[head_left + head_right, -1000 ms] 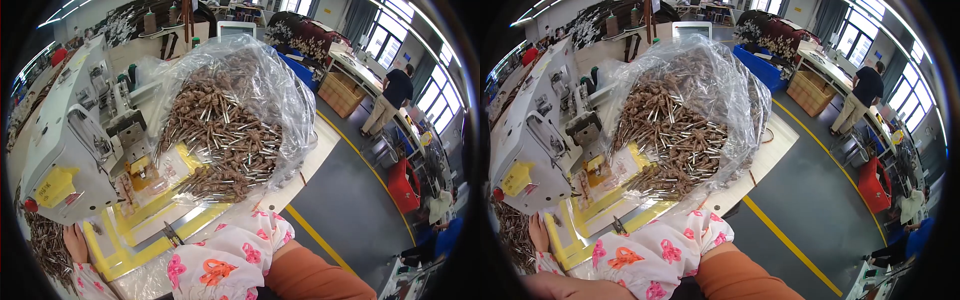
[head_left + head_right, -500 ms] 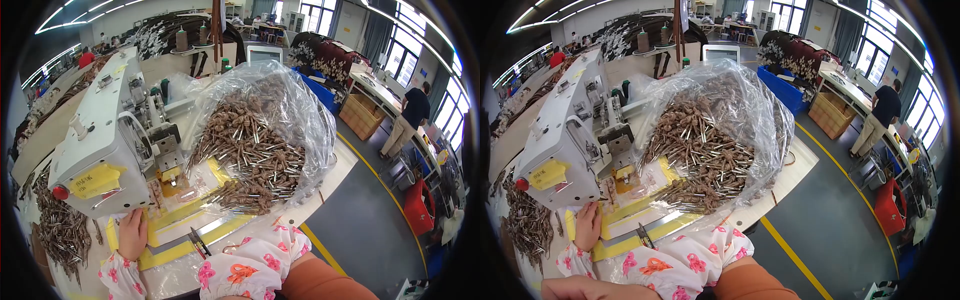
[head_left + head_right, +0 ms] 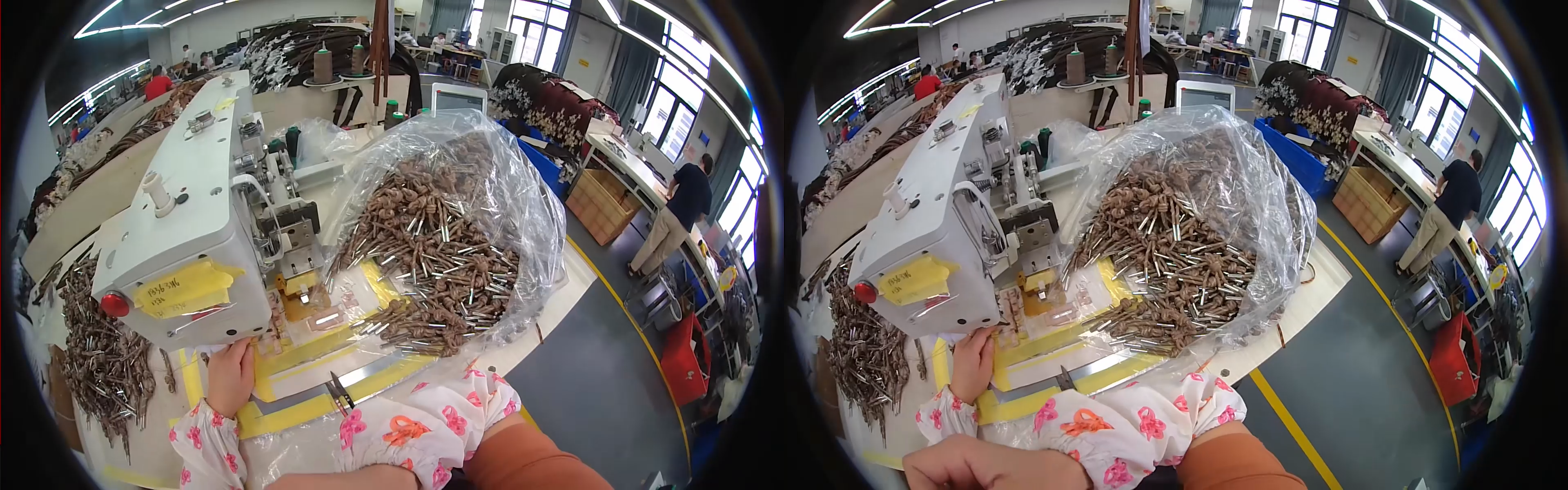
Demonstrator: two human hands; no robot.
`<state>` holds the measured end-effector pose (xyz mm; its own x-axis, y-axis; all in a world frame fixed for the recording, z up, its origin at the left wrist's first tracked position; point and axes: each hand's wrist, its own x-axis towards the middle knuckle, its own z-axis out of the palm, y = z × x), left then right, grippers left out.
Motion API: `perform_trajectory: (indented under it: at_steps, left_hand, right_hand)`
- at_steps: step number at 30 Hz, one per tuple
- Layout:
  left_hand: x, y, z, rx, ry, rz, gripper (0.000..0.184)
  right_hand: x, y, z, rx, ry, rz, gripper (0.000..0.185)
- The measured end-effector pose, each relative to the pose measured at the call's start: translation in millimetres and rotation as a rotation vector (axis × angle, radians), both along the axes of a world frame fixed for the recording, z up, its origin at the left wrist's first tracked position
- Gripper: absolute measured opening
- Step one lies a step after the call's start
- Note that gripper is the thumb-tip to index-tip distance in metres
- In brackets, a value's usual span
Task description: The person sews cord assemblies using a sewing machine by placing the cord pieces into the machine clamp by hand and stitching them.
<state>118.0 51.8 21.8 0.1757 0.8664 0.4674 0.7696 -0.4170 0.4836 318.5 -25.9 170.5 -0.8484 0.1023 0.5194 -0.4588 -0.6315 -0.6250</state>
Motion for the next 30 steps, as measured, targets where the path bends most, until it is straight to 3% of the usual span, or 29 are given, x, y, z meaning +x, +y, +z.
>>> perform_trajectory:
  at_steps: [1,4,5,6,7,8,11,14,16,22,24,26,28,30]
  left_hand:
    - [-1,1,0,-0.006,0.004,0.007,0.019]
    - [-3,-1,-3,-0.028,0.065,0.025,0.021]
    - [-2,-1,-2,0.015,0.087,0.025,0.021]
    - [-1,-1,-2,0.055,0.110,0.025,0.021]
    - [-1,-1,-2,0.046,0.102,0.034,0.021]
    - [-2,-1,-2,0.055,0.107,0.026,0.021]
    - [4,2,-6,0.085,0.074,0.059,0.020]
    - [12,4,-1,-0.038,-0.047,0.074,0.017]
    - [8,5,-10,-0.035,-0.050,0.100,0.014]
    - [1,8,-23,-0.051,-0.064,0.078,0.017]
    - [-1,9,-21,-0.027,-0.076,0.067,0.017]
    - [-4,9,-19,-0.047,0.011,0.107,0.017]
    - [-6,5,-13,-0.076,-0.030,0.088,0.021]
    - [-10,7,-13,-0.100,-0.059,0.083,0.026]
  right_hand:
    - [-3,8,-4,0.238,0.017,-0.019,0.017]
    - [2,33,-20,0.962,0.026,-0.823,0.019]
    - [19,41,-28,1.371,-0.186,-1.232,0.020]
    - [42,59,-31,1.754,-0.383,-1.333,0.024]
    - [67,72,-37,1.855,-0.652,-1.455,0.025]
    - [95,87,-42,1.853,-0.968,-1.491,0.026]
    - [172,117,-50,1.884,-1.541,-1.816,0.022]
    - [215,133,-65,1.904,-1.890,-1.588,0.020]
    - [224,141,-79,1.873,-1.933,-1.562,0.019]
    - [177,123,-19,1.890,-1.713,-1.664,0.014]
    - [139,103,9,1.507,-1.428,-1.549,0.015]
    - [112,97,3,1.310,-0.998,-1.383,0.018]
    - [79,106,-24,1.120,-0.764,-1.045,0.020]
    - [39,115,-58,0.965,-0.694,-0.874,0.021]
